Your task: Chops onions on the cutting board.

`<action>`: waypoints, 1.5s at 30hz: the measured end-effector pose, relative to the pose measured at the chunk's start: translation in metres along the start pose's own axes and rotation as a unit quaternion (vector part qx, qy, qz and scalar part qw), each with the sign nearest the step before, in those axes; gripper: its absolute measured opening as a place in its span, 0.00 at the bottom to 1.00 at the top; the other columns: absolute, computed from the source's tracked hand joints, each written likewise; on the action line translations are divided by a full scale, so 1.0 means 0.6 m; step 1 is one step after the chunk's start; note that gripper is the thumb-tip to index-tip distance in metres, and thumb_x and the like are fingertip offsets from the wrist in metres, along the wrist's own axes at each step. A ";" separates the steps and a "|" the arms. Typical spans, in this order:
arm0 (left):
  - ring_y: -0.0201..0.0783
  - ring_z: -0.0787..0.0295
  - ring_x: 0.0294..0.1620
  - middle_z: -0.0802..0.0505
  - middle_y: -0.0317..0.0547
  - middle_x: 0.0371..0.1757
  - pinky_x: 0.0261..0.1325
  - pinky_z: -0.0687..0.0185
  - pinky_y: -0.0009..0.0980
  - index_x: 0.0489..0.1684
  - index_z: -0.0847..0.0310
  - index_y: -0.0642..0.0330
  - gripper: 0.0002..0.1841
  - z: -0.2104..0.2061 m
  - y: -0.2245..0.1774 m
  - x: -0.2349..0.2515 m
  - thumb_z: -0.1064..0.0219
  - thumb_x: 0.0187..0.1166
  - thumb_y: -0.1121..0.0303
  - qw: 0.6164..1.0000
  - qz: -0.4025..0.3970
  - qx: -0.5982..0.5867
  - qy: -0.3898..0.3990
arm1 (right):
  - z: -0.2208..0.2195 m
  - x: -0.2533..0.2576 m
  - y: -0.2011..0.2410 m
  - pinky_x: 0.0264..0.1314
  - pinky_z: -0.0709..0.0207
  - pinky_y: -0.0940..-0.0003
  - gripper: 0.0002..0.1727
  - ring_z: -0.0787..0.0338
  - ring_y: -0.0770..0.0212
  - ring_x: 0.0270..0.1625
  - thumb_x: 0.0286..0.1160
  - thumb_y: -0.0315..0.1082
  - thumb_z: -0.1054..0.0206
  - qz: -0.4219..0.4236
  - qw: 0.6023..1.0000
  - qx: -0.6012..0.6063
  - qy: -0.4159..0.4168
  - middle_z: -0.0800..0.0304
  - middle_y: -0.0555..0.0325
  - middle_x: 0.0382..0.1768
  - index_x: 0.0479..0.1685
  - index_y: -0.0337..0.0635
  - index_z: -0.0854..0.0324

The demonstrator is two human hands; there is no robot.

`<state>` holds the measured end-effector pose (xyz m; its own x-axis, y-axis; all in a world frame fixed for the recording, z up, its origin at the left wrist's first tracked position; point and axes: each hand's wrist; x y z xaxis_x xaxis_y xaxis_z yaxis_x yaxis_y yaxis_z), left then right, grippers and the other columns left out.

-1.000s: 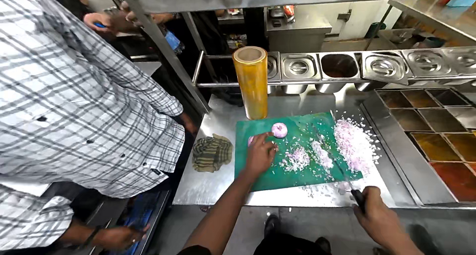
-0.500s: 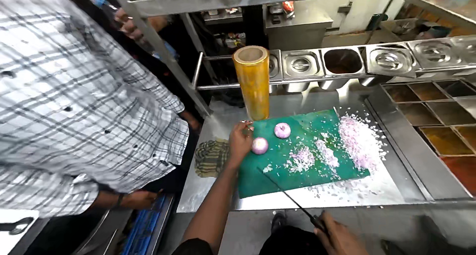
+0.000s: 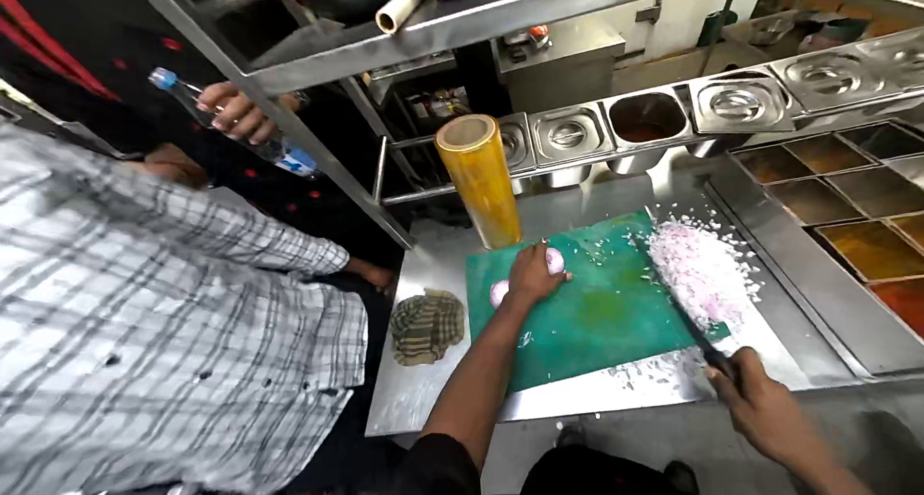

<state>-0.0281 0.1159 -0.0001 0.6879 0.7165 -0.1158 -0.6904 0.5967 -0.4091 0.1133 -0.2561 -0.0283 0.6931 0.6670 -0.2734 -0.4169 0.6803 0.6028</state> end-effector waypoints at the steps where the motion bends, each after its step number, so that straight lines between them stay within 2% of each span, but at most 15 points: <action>1: 0.59 0.25 0.81 0.18 0.58 0.77 0.80 0.27 0.57 0.83 0.28 0.56 0.43 -0.008 -0.006 0.005 0.21 0.67 0.43 1.000 0.007 -0.001 -0.003 | 0.000 -0.004 0.003 0.35 0.16 0.38 0.26 0.09 0.40 0.31 0.85 0.53 0.40 -0.009 0.999 -0.020 0.027 0.13 0.43 0.31 0.67 0.41 0.31; 6: 0.54 0.20 0.76 0.14 0.53 0.74 0.77 0.24 0.56 0.80 0.25 0.54 0.42 -0.031 -0.075 -0.055 0.18 0.60 0.48 0.997 -0.057 -0.042 0.027 | -0.013 -0.021 -0.005 0.32 0.17 0.43 0.32 0.11 0.51 0.29 0.87 0.62 0.55 0.040 0.996 0.064 -0.046 0.12 0.52 0.31 0.65 0.46 0.19; 8: 0.52 0.20 0.77 0.15 0.49 0.75 0.78 0.23 0.55 0.84 0.30 0.52 0.46 -0.056 -0.093 -0.091 0.16 0.60 0.48 0.992 -0.092 -0.051 0.067 | -0.017 -0.028 0.003 0.38 0.15 0.45 0.31 0.10 0.52 0.35 0.84 0.61 0.48 0.017 0.992 0.126 -0.022 0.11 0.51 0.38 0.65 0.44 0.20; 11: 0.52 0.24 0.81 0.20 0.52 0.82 0.82 0.27 0.53 0.87 0.35 0.54 0.52 -0.073 -0.089 -0.112 0.12 0.57 0.49 0.986 -0.103 -0.106 0.082 | -0.026 -0.043 0.033 0.37 0.07 0.49 0.28 0.05 0.52 0.37 0.78 0.44 0.30 -0.031 0.977 0.204 0.053 0.11 0.50 0.43 0.69 0.42 0.37; 14: 0.46 0.16 0.69 0.22 0.51 0.79 0.65 0.12 0.46 0.78 0.27 0.54 0.48 -0.061 -0.070 -0.115 0.07 0.50 0.55 0.974 -0.088 -0.205 0.048 | -0.043 -0.061 0.060 0.36 0.10 0.48 0.31 0.07 0.52 0.32 0.82 0.44 0.35 0.030 0.992 0.097 0.072 0.11 0.54 0.37 0.78 0.42 0.41; 17: 0.40 0.11 0.52 0.13 0.48 0.63 0.48 0.10 0.39 0.61 0.15 0.56 0.32 -0.055 -0.056 -0.110 0.09 0.56 0.58 0.971 -0.103 -0.207 0.050 | -0.049 -0.079 0.087 0.39 0.14 0.41 0.28 0.07 0.41 0.37 0.89 0.56 0.47 0.062 0.991 -0.067 0.092 0.11 0.47 0.36 0.71 0.42 0.31; 19: 0.39 0.11 0.49 0.11 0.47 0.58 0.48 0.11 0.39 0.56 0.14 0.58 0.31 -0.054 -0.054 -0.105 0.09 0.55 0.56 0.974 -0.118 -0.188 0.046 | -0.053 -0.091 0.096 0.39 0.14 0.39 0.30 0.06 0.37 0.39 0.90 0.60 0.51 0.066 0.983 -0.133 0.110 0.10 0.43 0.40 0.69 0.43 0.29; 24: 0.39 0.10 0.48 0.08 0.46 0.52 0.53 0.11 0.39 0.51 0.11 0.60 0.31 -0.059 -0.054 -0.100 0.07 0.50 0.54 0.973 -0.154 -0.169 0.015 | -0.060 -0.115 0.089 0.33 0.14 0.40 0.28 0.06 0.36 0.34 0.91 0.58 0.50 0.084 0.975 -0.182 0.095 0.09 0.42 0.38 0.66 0.42 0.27; 30: 0.38 0.11 0.42 0.09 0.46 0.50 0.47 0.11 0.38 0.50 0.11 0.60 0.31 -0.067 -0.050 -0.104 0.07 0.50 0.53 0.973 -0.161 -0.163 -0.007 | -0.039 -0.027 0.166 0.53 0.16 0.36 0.27 0.08 0.34 0.53 0.94 0.55 0.55 0.027 0.962 -0.168 0.214 0.11 0.38 0.48 0.74 0.43 0.34; 32: 0.38 0.11 0.43 0.08 0.46 0.50 0.47 0.12 0.38 0.49 0.11 0.60 0.30 -0.064 -0.054 -0.107 0.08 0.51 0.53 0.976 -0.159 -0.151 -0.008 | -0.045 -0.031 0.162 0.53 0.16 0.37 0.26 0.08 0.34 0.53 0.94 0.55 0.55 0.013 0.961 -0.160 0.227 0.11 0.39 0.47 0.75 0.44 0.36; 35: 0.38 0.11 0.43 0.08 0.46 0.50 0.47 0.11 0.39 0.49 0.11 0.59 0.29 -0.062 -0.058 -0.110 0.08 0.53 0.52 0.980 -0.149 -0.136 -0.006 | -0.070 -0.098 0.088 0.50 0.15 0.34 0.30 0.07 0.32 0.50 0.93 0.54 0.54 -0.005 0.962 -0.152 0.229 0.10 0.36 0.47 0.82 0.42 0.38; 37: 0.39 0.11 0.45 0.08 0.46 0.51 0.49 0.11 0.40 0.49 0.11 0.58 0.29 -0.068 -0.059 -0.112 0.09 0.53 0.51 0.980 -0.144 -0.138 -0.021 | -0.078 -0.136 0.045 0.50 0.15 0.35 0.30 0.06 0.32 0.49 0.92 0.55 0.51 -0.022 0.964 -0.136 0.228 0.09 0.36 0.45 0.79 0.41 0.36; 40: 0.47 0.13 0.62 0.10 0.50 0.59 0.66 0.15 0.49 0.57 0.13 0.58 0.30 -0.096 -0.060 -0.115 0.15 0.61 0.48 0.974 -0.177 -0.132 -0.058 | -0.090 -0.144 -0.009 0.42 0.16 0.38 0.28 0.08 0.39 0.36 0.90 0.56 0.48 0.008 0.980 -0.001 0.201 0.12 0.43 0.32 0.70 0.40 0.31; 42: 0.52 0.17 0.71 0.12 0.54 0.67 0.76 0.21 0.52 0.66 0.17 0.59 0.33 -0.120 -0.077 -0.110 0.21 0.66 0.47 0.974 -0.190 -0.104 -0.072 | -0.092 -0.123 -0.020 0.37 0.14 0.42 0.28 0.09 0.45 0.30 0.89 0.58 0.50 0.008 0.981 0.056 0.184 0.14 0.49 0.29 0.69 0.43 0.30; 45: 0.54 0.19 0.73 0.13 0.55 0.70 0.77 0.24 0.52 0.72 0.20 0.60 0.35 -0.139 -0.101 -0.106 0.24 0.69 0.48 0.979 -0.188 -0.061 -0.051 | -0.072 -0.100 0.007 0.42 0.15 0.41 0.28 0.08 0.43 0.35 0.91 0.58 0.52 -0.020 0.985 0.017 0.169 0.13 0.47 0.33 0.74 0.46 0.33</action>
<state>-0.0110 0.0040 -0.0435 0.8584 0.4898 0.1527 -0.3559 0.7829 -0.5103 0.0443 -0.2800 -0.0416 0.4709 0.7071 -0.5275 -0.3689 0.7010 0.6103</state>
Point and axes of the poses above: each hand's wrist, its own x-axis towards the middle knuckle, its own z-axis out of the back of the hand, y = z × x
